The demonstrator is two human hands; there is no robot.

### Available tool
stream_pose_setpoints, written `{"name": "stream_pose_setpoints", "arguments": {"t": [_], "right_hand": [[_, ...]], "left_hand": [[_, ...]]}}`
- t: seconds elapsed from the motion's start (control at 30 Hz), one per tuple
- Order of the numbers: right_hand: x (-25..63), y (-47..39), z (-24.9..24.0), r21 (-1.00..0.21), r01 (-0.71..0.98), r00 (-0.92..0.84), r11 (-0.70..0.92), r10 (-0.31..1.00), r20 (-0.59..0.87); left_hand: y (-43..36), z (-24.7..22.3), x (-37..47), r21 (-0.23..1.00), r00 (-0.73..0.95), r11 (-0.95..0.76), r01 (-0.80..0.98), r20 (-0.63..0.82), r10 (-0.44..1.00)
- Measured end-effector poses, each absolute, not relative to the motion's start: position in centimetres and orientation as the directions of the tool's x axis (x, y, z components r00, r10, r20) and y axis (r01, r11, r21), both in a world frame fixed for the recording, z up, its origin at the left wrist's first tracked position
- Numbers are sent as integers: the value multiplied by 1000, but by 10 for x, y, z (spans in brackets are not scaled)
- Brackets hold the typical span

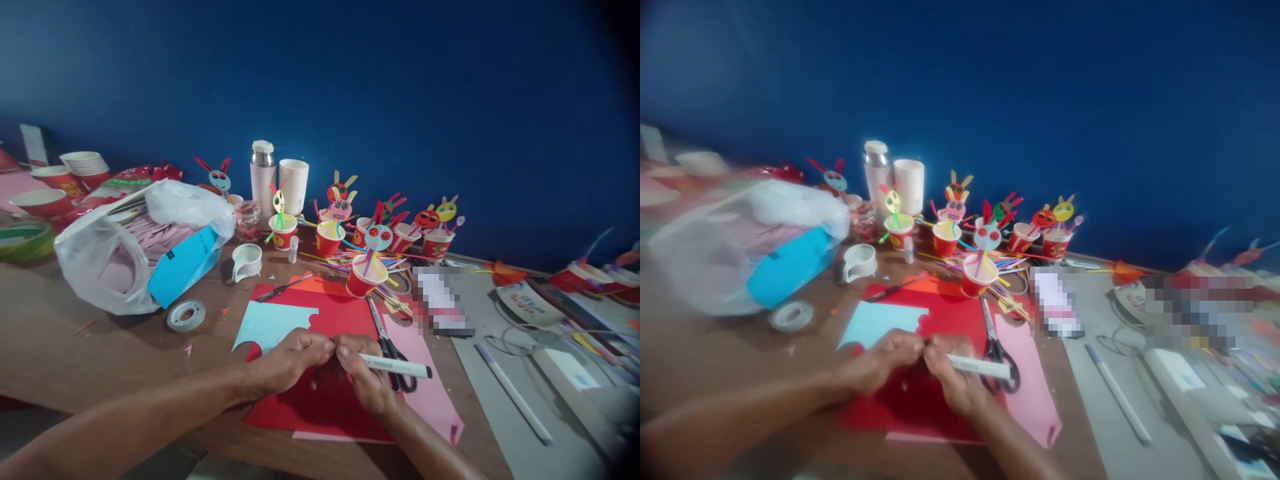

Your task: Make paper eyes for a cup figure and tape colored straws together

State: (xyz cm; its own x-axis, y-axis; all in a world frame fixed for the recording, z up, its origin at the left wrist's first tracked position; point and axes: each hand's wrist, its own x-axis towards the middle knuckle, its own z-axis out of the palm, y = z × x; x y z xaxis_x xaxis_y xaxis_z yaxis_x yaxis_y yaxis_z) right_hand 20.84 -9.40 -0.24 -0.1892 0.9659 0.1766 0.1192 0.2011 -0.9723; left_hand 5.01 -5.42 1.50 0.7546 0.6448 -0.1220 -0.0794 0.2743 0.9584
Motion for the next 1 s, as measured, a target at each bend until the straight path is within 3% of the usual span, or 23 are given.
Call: {"name": "stream_pose_setpoints", "arguments": {"t": [0.43,0.9,1.0], "right_hand": [[211,-83,-18,-998,-2,-115,65,991,65],[209,-84,-13,-995,-16,-163,95,982,97],[208,-84,-10,-994,4,-167,107,980,105]], "left_hand": [[-48,20,49,962,708,274,22,-208,675],[-47,15,50,895,676,444,-48,-298,674],[-46,14,49,913,698,407,-32,-271,663]]}}
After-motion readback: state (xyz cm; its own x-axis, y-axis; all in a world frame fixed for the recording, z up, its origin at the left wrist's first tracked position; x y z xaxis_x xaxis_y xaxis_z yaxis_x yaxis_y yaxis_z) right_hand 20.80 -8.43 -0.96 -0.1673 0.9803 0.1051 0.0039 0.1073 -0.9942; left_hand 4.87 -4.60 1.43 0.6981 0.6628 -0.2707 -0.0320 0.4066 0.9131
